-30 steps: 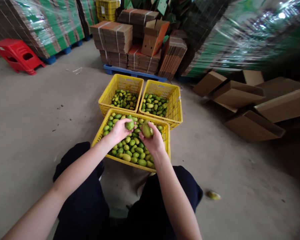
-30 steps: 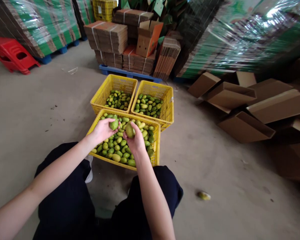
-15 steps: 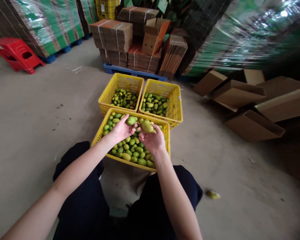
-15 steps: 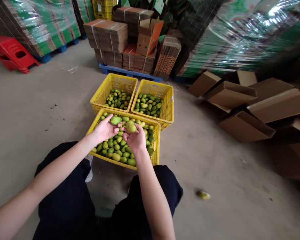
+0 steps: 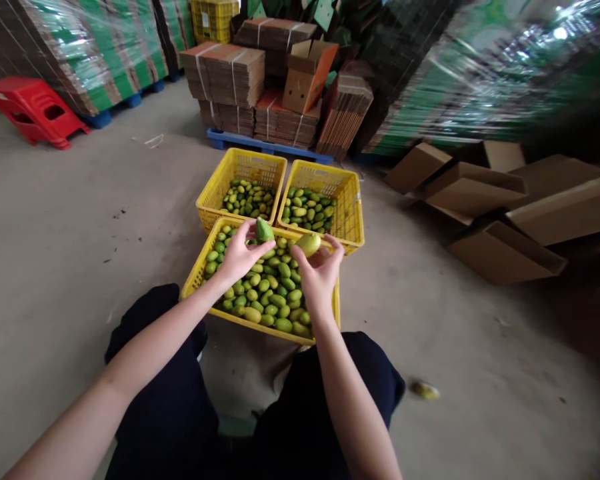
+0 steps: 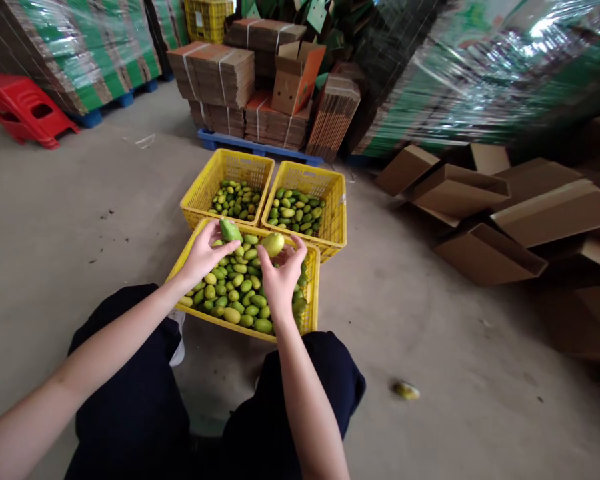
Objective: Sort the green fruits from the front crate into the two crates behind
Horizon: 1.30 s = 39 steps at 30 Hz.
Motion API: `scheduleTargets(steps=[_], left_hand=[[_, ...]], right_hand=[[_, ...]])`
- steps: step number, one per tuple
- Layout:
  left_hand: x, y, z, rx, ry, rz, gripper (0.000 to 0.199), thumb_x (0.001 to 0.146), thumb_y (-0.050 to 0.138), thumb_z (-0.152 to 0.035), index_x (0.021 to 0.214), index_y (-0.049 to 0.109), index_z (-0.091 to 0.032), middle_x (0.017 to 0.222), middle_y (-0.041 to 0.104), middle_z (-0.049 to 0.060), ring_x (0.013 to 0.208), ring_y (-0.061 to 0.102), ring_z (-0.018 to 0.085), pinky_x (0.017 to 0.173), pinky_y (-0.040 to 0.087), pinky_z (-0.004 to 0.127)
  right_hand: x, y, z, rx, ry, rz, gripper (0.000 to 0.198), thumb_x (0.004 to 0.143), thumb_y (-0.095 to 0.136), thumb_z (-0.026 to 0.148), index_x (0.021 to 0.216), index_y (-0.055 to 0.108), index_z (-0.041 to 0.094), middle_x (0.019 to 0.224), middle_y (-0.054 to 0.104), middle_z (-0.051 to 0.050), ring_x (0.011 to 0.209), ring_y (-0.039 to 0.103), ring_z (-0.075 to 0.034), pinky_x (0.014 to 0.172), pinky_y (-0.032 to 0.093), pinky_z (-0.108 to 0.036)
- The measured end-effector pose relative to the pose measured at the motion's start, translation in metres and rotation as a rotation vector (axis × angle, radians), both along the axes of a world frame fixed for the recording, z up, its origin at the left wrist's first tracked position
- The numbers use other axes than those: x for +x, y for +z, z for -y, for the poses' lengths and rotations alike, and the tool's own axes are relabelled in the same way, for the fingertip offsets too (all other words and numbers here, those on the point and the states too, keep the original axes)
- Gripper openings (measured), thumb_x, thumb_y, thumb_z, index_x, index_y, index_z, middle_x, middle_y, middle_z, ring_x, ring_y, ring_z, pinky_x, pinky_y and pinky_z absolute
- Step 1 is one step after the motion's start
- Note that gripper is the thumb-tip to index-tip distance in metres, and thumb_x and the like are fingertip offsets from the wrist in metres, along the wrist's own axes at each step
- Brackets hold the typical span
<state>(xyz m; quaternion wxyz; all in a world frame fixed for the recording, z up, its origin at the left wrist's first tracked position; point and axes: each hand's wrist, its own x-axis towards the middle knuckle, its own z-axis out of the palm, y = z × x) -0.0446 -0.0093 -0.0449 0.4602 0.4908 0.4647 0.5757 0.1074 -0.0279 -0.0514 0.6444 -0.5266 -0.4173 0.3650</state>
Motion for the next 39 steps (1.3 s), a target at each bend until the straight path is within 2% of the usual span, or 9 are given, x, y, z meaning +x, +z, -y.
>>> scheduleTargets(steps=[5,12,16,20,25,27,30,34,39], left_hand=[[-0.002,-0.002,0.003,0.173,-0.053,-0.149,0.034,0.071,0.079,-0.027,0.102,0.065,-0.021,0.111,0.068,0.008,0.102,0.065,0.021,0.084,0.055,0.030],[-0.004,-0.004,0.003,0.316,-0.077,-0.245,0.030,0.075,0.075,-0.023,0.105,0.068,-0.024,0.113,0.066,0.006,0.110,0.061,0.021,0.095,0.050,0.033],[-0.005,0.003,0.004,0.127,-0.073,-0.039,0.037,0.067,0.078,-0.025,0.103,0.068,-0.021,0.112,0.062,0.006,0.091,0.063,0.017,0.073,0.053,0.025],[-0.007,0.014,0.004,-0.119,-0.232,0.384,0.030,0.072,0.061,-0.029,0.099,0.067,-0.018,0.085,0.064,0.002,0.055,0.050,0.008,0.046,0.040,0.020],[-0.005,0.021,0.002,-0.280,-0.379,0.814,0.031,0.082,0.050,-0.034,0.104,0.066,-0.018,0.065,0.058,-0.001,0.039,0.038,0.006,0.040,0.033,0.021],[-0.001,0.020,0.001,-0.328,-0.350,0.924,0.031,0.087,0.048,-0.034,0.106,0.066,-0.018,0.065,0.059,-0.001,0.046,0.048,0.008,0.048,0.043,0.021],[0.008,0.016,0.001,-0.321,-0.260,0.942,0.032,0.088,0.047,-0.031,0.113,0.064,-0.021,0.086,0.069,0.003,0.080,0.066,0.014,0.072,0.054,0.026],[0.023,0.011,-0.002,-0.174,-0.241,0.680,0.041,0.091,0.036,-0.040,0.120,0.061,-0.025,0.123,0.067,0.007,0.119,0.060,0.023,0.088,0.055,0.039],[0.041,0.003,-0.009,-0.133,-0.250,0.444,0.055,0.090,0.031,-0.054,0.130,0.054,-0.025,0.133,0.060,0.009,0.123,0.057,0.030,0.087,0.054,0.047]], right_hand=[[-0.009,-0.007,0.007,0.325,-0.155,0.499,0.057,0.075,0.070,0.022,0.126,0.044,0.024,0.109,0.064,-0.008,0.098,0.063,-0.022,0.086,0.052,-0.042],[-0.011,-0.008,0.009,0.315,-0.143,0.514,0.041,0.075,0.070,0.021,0.111,0.052,0.023,0.106,0.063,-0.007,0.097,0.062,-0.022,0.084,0.052,-0.041],[-0.008,0.004,0.010,0.140,0.037,0.203,0.032,0.068,0.077,0.025,0.090,0.053,0.024,0.083,0.061,0.002,0.074,0.059,-0.015,0.070,0.051,-0.032],[0.001,0.012,0.003,-0.036,0.276,-0.347,0.024,0.069,0.067,0.024,0.090,0.056,0.025,0.075,0.060,0.004,0.061,0.052,-0.011,0.050,0.041,-0.022],[0.009,0.015,-0.007,-0.063,0.396,-0.669,0.022,0.069,0.062,0.022,0.090,0.063,0.022,0.071,0.061,0.003,0.044,0.038,-0.006,0.038,0.029,-0.021],[0.007,0.014,-0.010,-0.052,0.376,-0.785,0.017,0.074,0.061,0.028,0.089,0.065,0.021,0.073,0.062,0.001,0.049,0.046,-0.008,0.044,0.039,-0.022],[-0.001,0.010,-0.014,-0.030,0.296,-0.949,0.018,0.079,0.057,0.033,0.089,0.065,0.021,0.082,0.067,-0.002,0.076,0.064,-0.015,0.070,0.054,-0.029],[-0.013,0.003,-0.024,0.019,0.218,-0.996,0.025,0.082,0.053,0.042,0.093,0.064,0.022,0.098,0.070,-0.004,0.105,0.065,-0.021,0.096,0.051,-0.043],[-0.020,-0.003,-0.034,0.096,0.155,-0.861,0.037,0.082,0.048,0.051,0.098,0.064,0.021,0.115,0.067,-0.008,0.117,0.061,-0.024,0.106,0.044,-0.050]])
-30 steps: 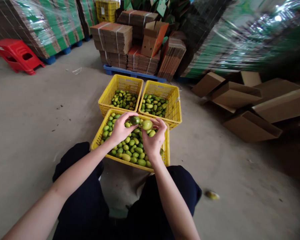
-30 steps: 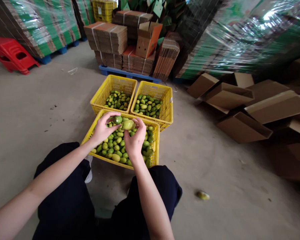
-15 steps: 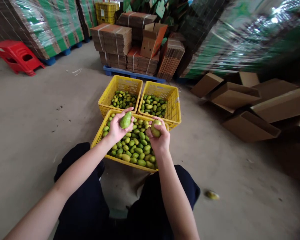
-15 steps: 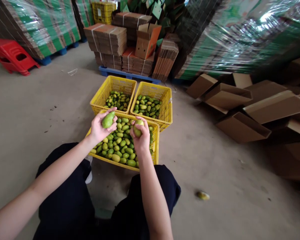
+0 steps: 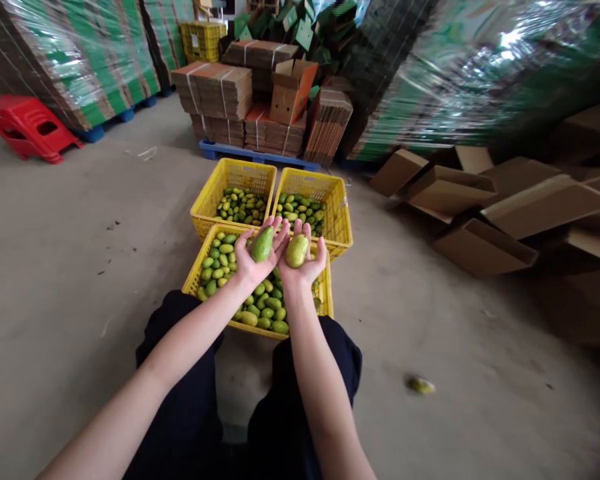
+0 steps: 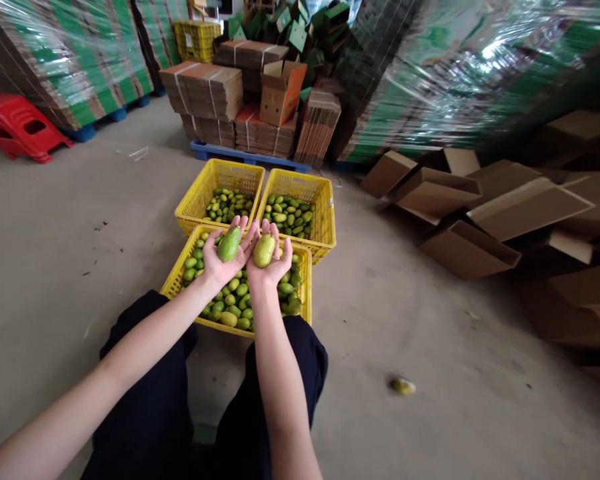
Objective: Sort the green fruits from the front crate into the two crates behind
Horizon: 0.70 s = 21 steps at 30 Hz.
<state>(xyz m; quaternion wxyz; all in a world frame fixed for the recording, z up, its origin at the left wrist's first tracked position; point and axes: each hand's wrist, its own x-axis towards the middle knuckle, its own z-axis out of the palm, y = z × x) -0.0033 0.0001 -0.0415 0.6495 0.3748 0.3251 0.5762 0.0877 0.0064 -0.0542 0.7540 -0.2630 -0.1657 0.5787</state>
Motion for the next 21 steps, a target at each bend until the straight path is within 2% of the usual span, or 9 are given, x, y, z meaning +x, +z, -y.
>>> scheduleTargets(steps=[5,11,14,21], left_hand=[[0.006,-0.007,-0.006,-0.018,0.027,0.042,0.057,0.082,0.036,-0.063,0.123,0.054,-0.026,0.134,0.058,0.009,0.120,0.058,0.031,0.083,0.054,0.048],[0.007,-0.013,-0.009,-0.083,0.088,0.138,0.052,0.080,0.044,-0.058,0.115,0.059,-0.023,0.127,0.063,0.010,0.122,0.057,0.031,0.087,0.055,0.046],[0.007,-0.014,-0.010,-0.111,0.096,0.178,0.050,0.083,0.042,-0.055,0.116,0.059,-0.022,0.129,0.063,0.010,0.127,0.055,0.029,0.090,0.056,0.044],[0.005,-0.014,-0.011,-0.108,0.112,0.123,0.054,0.088,0.031,-0.059,0.122,0.056,-0.025,0.138,0.059,0.007,0.130,0.053,0.029,0.084,0.059,0.044]], right_hand=[[0.000,-0.003,-0.004,0.013,0.001,0.074,0.040,0.081,0.047,0.053,0.094,0.066,0.020,0.114,0.067,-0.010,0.116,0.062,-0.024,0.107,0.044,-0.048],[-0.002,0.001,-0.002,0.018,0.036,0.033,0.035,0.079,0.051,0.050,0.086,0.067,0.019,0.101,0.071,-0.008,0.108,0.066,-0.023,0.107,0.044,-0.045],[-0.005,0.000,-0.002,-0.001,0.020,0.035,0.032,0.078,0.052,0.048,0.082,0.067,0.020,0.093,0.072,-0.006,0.102,0.067,-0.022,0.106,0.045,-0.045],[-0.008,-0.010,-0.006,-0.040,0.016,-0.008,0.027,0.076,0.055,0.044,0.080,0.066,0.019,0.085,0.070,-0.005,0.092,0.067,-0.020,0.103,0.048,-0.044]])
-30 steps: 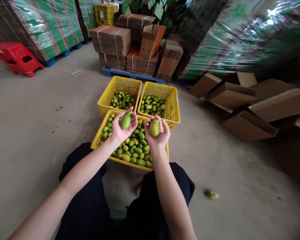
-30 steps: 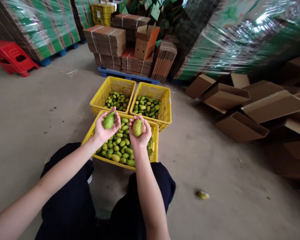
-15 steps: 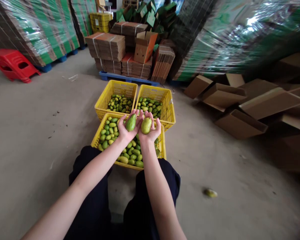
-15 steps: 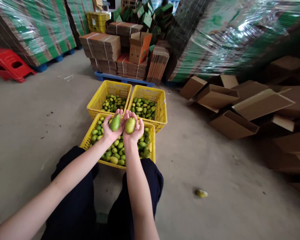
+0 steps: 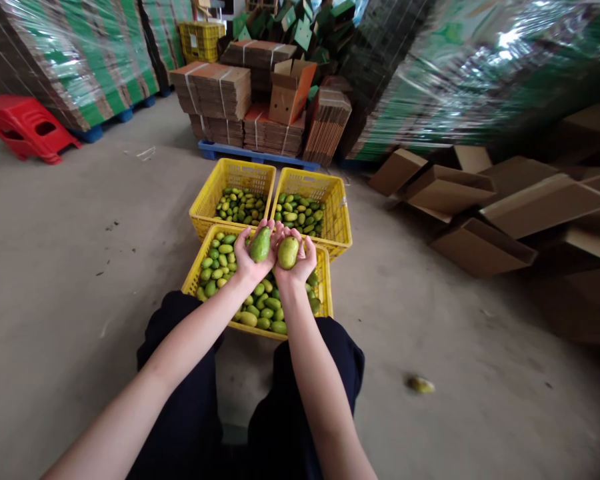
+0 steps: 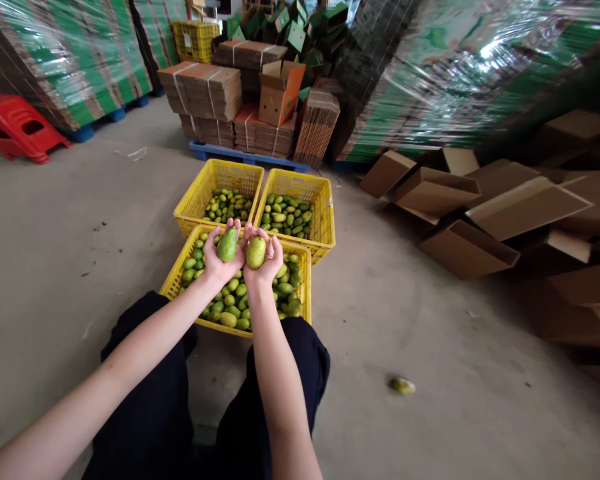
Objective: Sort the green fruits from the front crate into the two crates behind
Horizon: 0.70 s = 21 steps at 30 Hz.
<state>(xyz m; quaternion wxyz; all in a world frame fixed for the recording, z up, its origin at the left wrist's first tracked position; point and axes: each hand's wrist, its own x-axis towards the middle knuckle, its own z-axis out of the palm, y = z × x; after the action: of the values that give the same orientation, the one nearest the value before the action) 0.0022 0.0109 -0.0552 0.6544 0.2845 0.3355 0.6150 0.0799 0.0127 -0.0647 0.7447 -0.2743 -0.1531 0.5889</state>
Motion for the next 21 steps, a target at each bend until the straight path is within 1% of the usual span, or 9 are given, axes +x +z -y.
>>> scheduleTargets(steps=[4,6,11,14,16,18,19,21], left_hand=[[-0.002,0.000,-0.002,0.018,0.006,-0.040,0.053,0.088,0.032,-0.062,0.118,0.058,-0.027,0.134,0.062,0.007,0.132,0.052,0.028,0.085,0.060,0.044],[-0.003,0.002,-0.003,0.013,0.011,0.010,0.049,0.089,0.033,-0.058,0.116,0.059,-0.026,0.133,0.063,0.008,0.132,0.052,0.028,0.088,0.059,0.044],[-0.001,0.006,-0.001,-0.039,0.021,0.119,0.042,0.091,0.032,-0.043,0.113,0.061,-0.022,0.128,0.066,0.009,0.128,0.055,0.025,0.093,0.055,0.044],[-0.003,0.007,-0.002,-0.059,0.020,0.123,0.042,0.091,0.032,-0.041,0.110,0.063,-0.022,0.128,0.066,0.007,0.123,0.058,0.023,0.092,0.054,0.042],[-0.009,0.005,-0.006,-0.094,0.008,0.099,0.043,0.091,0.031,-0.041,0.110,0.064,-0.021,0.128,0.065,0.007,0.115,0.062,0.021,0.087,0.055,0.038],[-0.015,-0.002,-0.008,-0.173,-0.037,0.066,0.038,0.090,0.034,-0.037,0.105,0.065,-0.021,0.121,0.067,0.008,0.101,0.066,0.018,0.077,0.056,0.033],[-0.017,-0.008,-0.008,-0.229,-0.074,0.040,0.034,0.089,0.036,-0.034,0.099,0.066,-0.021,0.113,0.069,0.008,0.092,0.067,0.017,0.071,0.055,0.030],[-0.019,-0.022,-0.001,-0.340,-0.166,-0.028,0.023,0.085,0.044,-0.030,0.083,0.065,-0.020,0.090,0.071,0.008,0.074,0.066,0.015,0.060,0.053,0.027]], right_hand=[[-0.002,-0.003,-0.001,0.014,0.002,0.053,0.028,0.076,0.055,0.046,0.080,0.065,0.020,0.084,0.069,-0.005,0.091,0.067,-0.021,0.103,0.048,-0.045],[-0.002,-0.003,-0.001,0.008,-0.003,0.036,0.027,0.076,0.055,0.045,0.079,0.065,0.020,0.083,0.069,-0.005,0.090,0.067,-0.021,0.102,0.049,-0.045],[-0.002,0.000,-0.001,-0.014,0.001,-0.088,0.021,0.074,0.058,0.040,0.077,0.065,0.021,0.080,0.069,-0.003,0.086,0.068,-0.018,0.101,0.050,-0.041],[-0.001,0.001,0.001,-0.013,0.012,-0.083,0.022,0.075,0.057,0.040,0.079,0.065,0.020,0.079,0.070,-0.003,0.088,0.069,-0.020,0.098,0.051,-0.043],[0.001,-0.001,0.005,-0.057,0.039,-0.090,0.022,0.075,0.056,0.039,0.082,0.065,0.020,0.080,0.071,-0.003,0.090,0.069,-0.022,0.093,0.054,-0.044],[0.007,-0.005,0.009,-0.140,0.074,-0.130,0.019,0.074,0.056,0.034,0.084,0.065,0.020,0.079,0.071,-0.002,0.090,0.070,-0.021,0.085,0.056,-0.041],[0.010,-0.007,0.011,-0.185,0.087,-0.151,0.016,0.072,0.058,0.030,0.083,0.064,0.020,0.077,0.070,-0.001,0.088,0.070,-0.021,0.081,0.057,-0.038],[0.021,-0.011,0.016,-0.263,0.101,-0.168,0.010,0.068,0.059,0.021,0.078,0.060,0.021,0.070,0.067,0.002,0.080,0.069,-0.017,0.072,0.057,-0.032]])
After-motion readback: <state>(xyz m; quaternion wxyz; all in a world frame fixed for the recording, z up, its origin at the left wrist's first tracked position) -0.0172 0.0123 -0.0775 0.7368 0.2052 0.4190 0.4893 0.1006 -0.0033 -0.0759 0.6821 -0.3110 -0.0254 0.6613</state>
